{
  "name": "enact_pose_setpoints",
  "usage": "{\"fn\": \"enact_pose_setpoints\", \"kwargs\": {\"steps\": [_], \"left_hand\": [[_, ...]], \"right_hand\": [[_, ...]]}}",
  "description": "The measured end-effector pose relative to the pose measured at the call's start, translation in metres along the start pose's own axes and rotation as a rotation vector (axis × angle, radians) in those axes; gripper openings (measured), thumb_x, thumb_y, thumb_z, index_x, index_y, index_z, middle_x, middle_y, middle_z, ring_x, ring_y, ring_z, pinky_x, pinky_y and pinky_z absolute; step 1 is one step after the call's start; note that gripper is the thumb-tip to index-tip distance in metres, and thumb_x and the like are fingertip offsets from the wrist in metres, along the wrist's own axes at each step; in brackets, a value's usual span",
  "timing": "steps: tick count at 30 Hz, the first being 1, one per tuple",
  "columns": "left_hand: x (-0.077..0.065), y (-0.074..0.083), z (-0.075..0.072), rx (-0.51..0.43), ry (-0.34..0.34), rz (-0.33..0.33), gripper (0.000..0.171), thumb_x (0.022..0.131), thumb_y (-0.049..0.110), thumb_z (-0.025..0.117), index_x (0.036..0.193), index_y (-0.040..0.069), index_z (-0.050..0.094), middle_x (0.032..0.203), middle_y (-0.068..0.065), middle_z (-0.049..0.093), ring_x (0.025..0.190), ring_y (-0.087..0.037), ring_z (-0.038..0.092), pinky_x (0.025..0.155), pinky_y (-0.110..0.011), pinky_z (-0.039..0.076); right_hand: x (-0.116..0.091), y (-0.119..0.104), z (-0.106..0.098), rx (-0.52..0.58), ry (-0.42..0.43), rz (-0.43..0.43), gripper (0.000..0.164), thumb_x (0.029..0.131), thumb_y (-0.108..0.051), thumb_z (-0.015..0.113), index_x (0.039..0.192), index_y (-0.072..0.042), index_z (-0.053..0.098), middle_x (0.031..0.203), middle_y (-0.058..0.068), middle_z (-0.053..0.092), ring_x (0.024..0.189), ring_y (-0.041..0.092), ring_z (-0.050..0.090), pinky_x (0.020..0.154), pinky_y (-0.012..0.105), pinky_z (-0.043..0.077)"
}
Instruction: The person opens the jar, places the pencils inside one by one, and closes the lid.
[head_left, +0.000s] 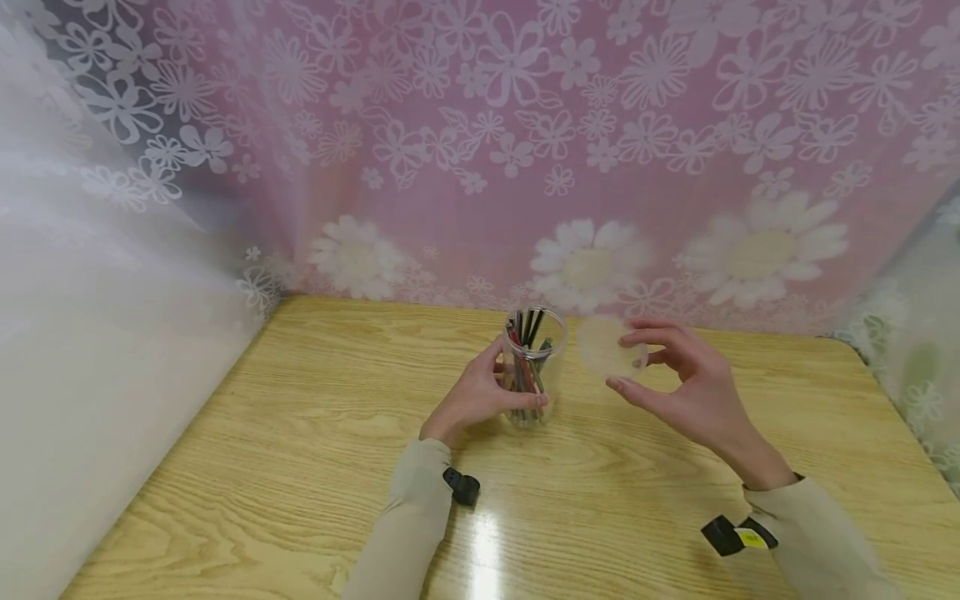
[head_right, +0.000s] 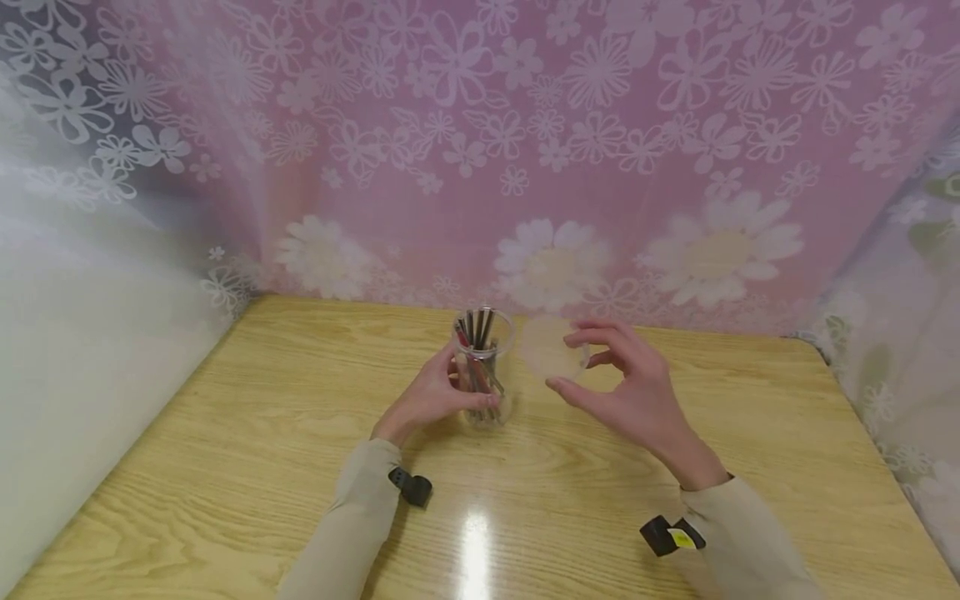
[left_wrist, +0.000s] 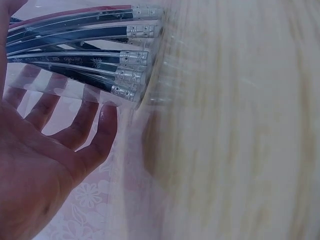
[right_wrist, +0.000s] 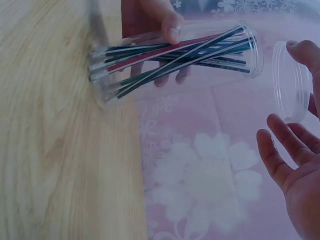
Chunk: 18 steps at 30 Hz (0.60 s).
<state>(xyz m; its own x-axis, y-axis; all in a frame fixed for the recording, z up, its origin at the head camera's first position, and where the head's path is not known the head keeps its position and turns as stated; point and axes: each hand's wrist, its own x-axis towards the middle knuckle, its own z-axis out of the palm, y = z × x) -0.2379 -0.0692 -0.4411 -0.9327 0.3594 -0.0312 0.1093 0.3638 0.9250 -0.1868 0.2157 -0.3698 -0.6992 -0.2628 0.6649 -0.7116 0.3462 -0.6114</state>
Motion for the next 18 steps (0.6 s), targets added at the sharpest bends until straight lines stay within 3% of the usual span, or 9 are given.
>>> {"fn": "enact_pose_setpoints", "kwargs": {"steps": [7, 10, 14, 18], "left_hand": [[-0.001, 0.001, 0.000, 0.006, -0.002, -0.013, 0.107, 0.075, 0.048, 0.090, 0.156, 0.056, 0.020, 0.134, 0.001, 0.062, 0.125, -0.019, 0.061, 0.105, -0.053, 0.049], [-0.001, 0.002, 0.000, -0.003, -0.004, -0.005, 0.107, 0.075, 0.048, 0.090, 0.156, 0.056, 0.020, 0.131, 0.001, 0.063, 0.123, -0.019, 0.061, 0.103, -0.051, 0.050], [0.001, 0.001, 0.000, -0.026, -0.010, 0.006, 0.103, 0.076, 0.046, 0.090, 0.154, 0.058, 0.024, 0.126, 0.003, 0.064, 0.121, -0.018, 0.062, 0.100, -0.049, 0.051], [0.001, 0.000, 0.001, -0.040, -0.015, 0.009, 0.100, 0.077, 0.045, 0.089, 0.154, 0.056, 0.027, 0.127, 0.003, 0.064, 0.121, -0.018, 0.062, 0.100, -0.049, 0.052]], "right_hand": [[0.021, -0.004, 0.012, 0.056, -0.015, -0.005, 0.052, 0.068, 0.019, 0.084, 0.115, -0.001, 0.072, 0.131, 0.014, 0.063, 0.118, 0.004, 0.061, 0.082, 0.015, 0.054], [0.029, -0.004, 0.018, 0.075, -0.022, -0.029, 0.051, 0.069, 0.018, 0.084, 0.115, 0.000, 0.072, 0.130, 0.012, 0.064, 0.117, 0.005, 0.061, 0.081, 0.016, 0.055], [0.037, -0.002, 0.026, 0.104, -0.031, -0.024, 0.049, 0.069, 0.017, 0.085, 0.114, 0.001, 0.072, 0.129, -0.001, 0.064, 0.115, 0.005, 0.062, 0.081, 0.016, 0.056], [0.043, 0.001, 0.035, 0.110, -0.031, -0.001, 0.047, 0.069, 0.015, 0.086, 0.113, 0.002, 0.072, 0.129, 0.007, 0.065, 0.117, 0.005, 0.061, 0.081, 0.018, 0.056]]}}
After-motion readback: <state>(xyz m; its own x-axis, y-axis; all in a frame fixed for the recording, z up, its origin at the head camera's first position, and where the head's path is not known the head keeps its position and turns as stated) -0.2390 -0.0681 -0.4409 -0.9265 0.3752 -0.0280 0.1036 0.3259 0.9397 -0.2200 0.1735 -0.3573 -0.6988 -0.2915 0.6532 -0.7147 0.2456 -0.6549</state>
